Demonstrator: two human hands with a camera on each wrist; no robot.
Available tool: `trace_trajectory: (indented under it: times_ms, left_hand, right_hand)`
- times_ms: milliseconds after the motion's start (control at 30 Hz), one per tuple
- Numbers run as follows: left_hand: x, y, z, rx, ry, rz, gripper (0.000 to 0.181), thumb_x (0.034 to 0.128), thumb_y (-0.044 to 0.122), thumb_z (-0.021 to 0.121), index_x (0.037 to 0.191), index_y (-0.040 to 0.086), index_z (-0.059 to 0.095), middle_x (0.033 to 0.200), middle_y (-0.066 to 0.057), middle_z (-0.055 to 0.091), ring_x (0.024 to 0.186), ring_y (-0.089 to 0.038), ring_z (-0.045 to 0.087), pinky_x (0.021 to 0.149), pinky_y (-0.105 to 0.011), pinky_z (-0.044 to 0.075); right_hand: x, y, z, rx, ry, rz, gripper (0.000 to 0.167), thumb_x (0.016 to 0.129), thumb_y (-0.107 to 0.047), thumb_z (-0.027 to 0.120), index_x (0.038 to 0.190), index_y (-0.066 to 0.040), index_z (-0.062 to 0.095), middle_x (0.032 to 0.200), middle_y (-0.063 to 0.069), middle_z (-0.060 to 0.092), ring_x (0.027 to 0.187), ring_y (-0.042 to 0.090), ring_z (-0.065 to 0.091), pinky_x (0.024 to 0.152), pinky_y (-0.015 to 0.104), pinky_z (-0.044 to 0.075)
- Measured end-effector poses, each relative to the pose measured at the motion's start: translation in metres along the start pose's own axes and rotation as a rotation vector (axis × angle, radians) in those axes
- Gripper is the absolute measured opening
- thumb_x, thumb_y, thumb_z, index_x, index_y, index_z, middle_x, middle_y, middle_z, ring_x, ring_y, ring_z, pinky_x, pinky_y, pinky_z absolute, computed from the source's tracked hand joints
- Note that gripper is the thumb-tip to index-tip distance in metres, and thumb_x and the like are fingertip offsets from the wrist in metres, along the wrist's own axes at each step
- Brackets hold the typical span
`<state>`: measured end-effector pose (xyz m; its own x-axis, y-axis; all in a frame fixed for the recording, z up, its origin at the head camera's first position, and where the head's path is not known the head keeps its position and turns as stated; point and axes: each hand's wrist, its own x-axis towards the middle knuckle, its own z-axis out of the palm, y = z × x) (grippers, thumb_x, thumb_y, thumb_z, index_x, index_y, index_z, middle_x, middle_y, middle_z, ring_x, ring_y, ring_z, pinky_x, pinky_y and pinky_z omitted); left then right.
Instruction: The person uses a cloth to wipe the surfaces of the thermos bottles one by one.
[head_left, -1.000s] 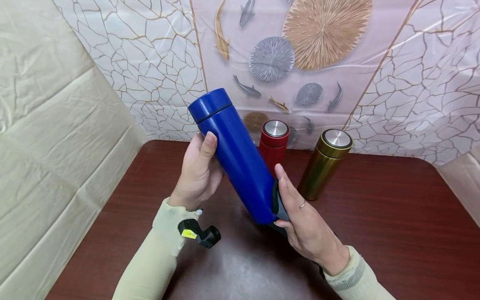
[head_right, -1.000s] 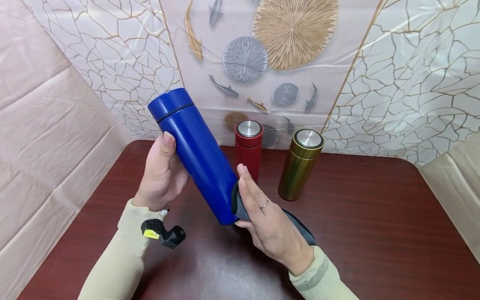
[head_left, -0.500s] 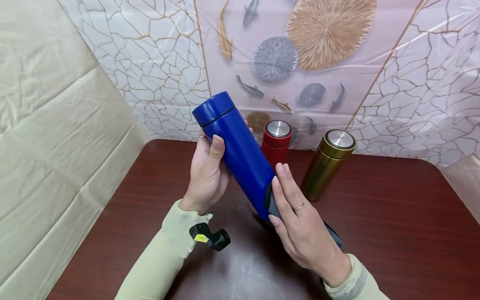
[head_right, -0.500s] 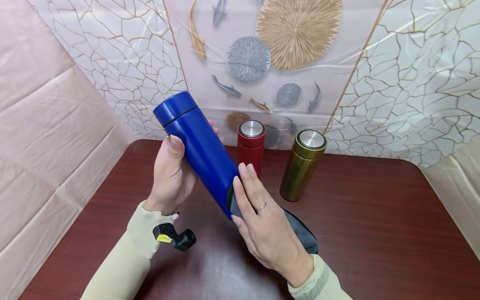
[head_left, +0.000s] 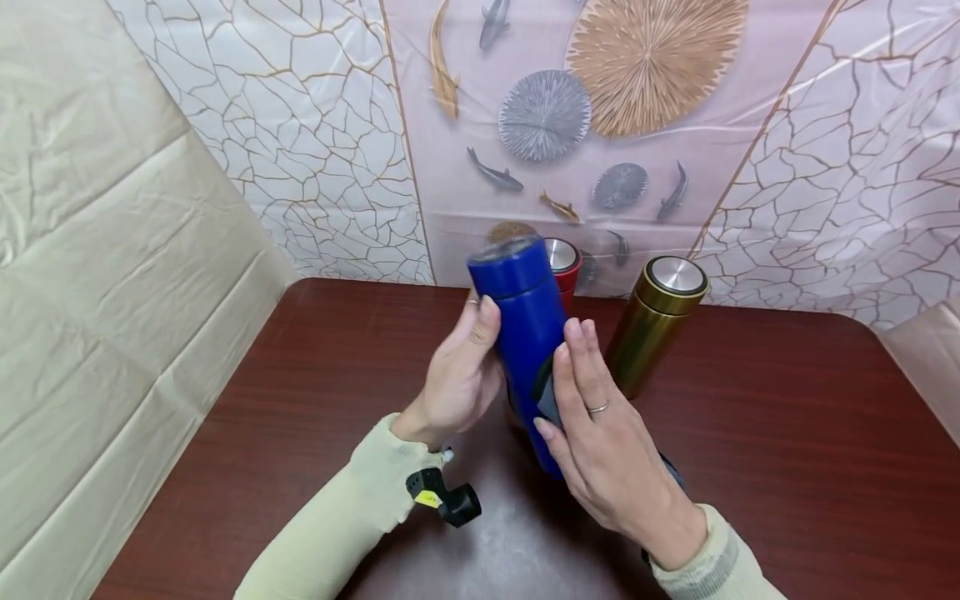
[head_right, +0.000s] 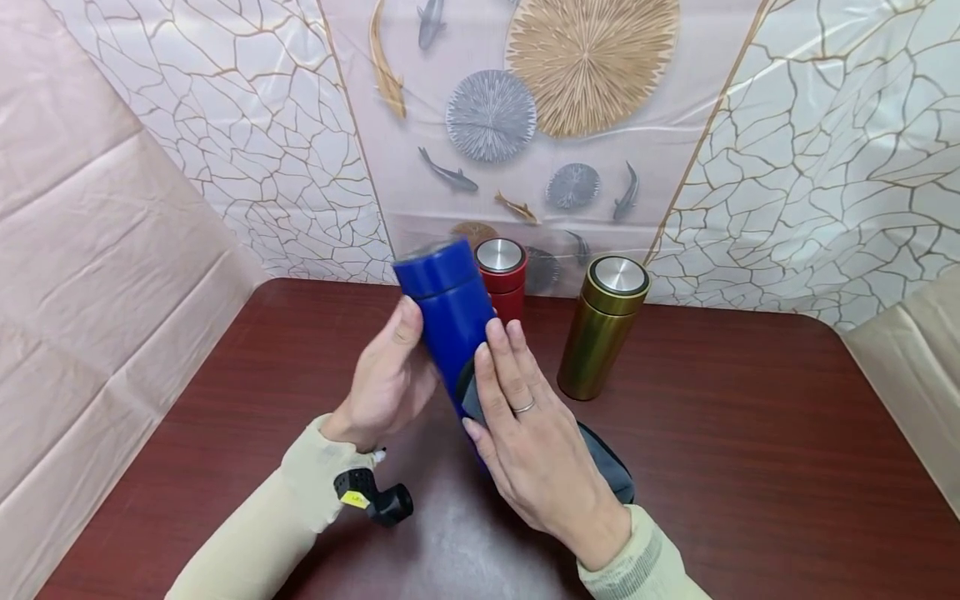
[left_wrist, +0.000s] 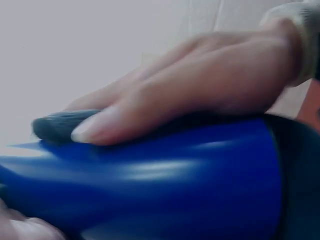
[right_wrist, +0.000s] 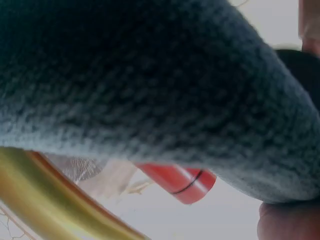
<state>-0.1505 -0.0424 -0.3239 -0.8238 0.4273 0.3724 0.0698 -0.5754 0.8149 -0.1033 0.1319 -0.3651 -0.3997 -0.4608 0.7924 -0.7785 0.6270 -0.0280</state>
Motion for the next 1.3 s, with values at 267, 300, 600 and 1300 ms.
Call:
trace_trajectory:
  times_ms: [267, 300, 600, 1300]
  left_hand:
    - [-0.007, -0.012, 0.013, 0.102, -0.141, -0.228, 0.058, 0.1125, 0.031, 0.017, 0.162, 0.017, -0.008, 0.171, -0.007, 0.002, 0.156, -0.028, 0.012, 0.128, -0.055, 0.016]
    - [-0.007, -0.014, 0.014, 0.119, -0.152, -0.263, 0.058, 0.1125, 0.031, 0.017, 0.162, 0.017, -0.009, 0.171, -0.005, 0.000, 0.157, -0.027, 0.010, 0.128, -0.056, 0.014]
    - [-0.011, -0.030, 0.014, 0.523, -0.295, -0.226, 0.054, 0.1125, 0.038, 0.027, 0.160, 0.022, 0.007, 0.165, 0.004, 0.018, 0.151, -0.008, 0.021, 0.128, -0.036, 0.021]
    - [-0.003, -0.011, 0.008, 0.197, -0.084, -0.133, 0.045, 0.1134, 0.032, 0.024, 0.155, 0.017, 0.018, 0.151, -0.020, 0.040, 0.124, -0.018, 0.052, 0.105, -0.032, 0.047]
  right_hand:
    - [0.008, 0.004, -0.012, 0.069, 0.075, 0.080, 0.067, 0.112, -0.036, 0.036, 0.164, -0.005, 0.007, 0.173, 0.013, 0.001, 0.161, 0.029, 0.004, 0.130, 0.037, 0.013]
    - [0.009, 0.005, -0.013, 0.068, 0.079, 0.088, 0.067, 0.112, -0.037, 0.035, 0.164, -0.006, 0.007, 0.173, 0.013, 0.001, 0.161, 0.028, 0.004, 0.131, 0.036, 0.013]
    - [0.015, 0.010, -0.026, 0.118, 0.147, 0.157, 0.067, 0.111, -0.040, 0.036, 0.164, -0.007, 0.012, 0.173, 0.009, 0.004, 0.161, 0.028, 0.008, 0.130, 0.035, 0.013]
    - [0.004, -0.001, -0.006, 0.079, 0.065, 0.089, 0.066, 0.111, -0.034, 0.038, 0.162, 0.001, 0.013, 0.171, 0.019, 0.006, 0.160, 0.033, 0.006, 0.131, 0.039, 0.012]
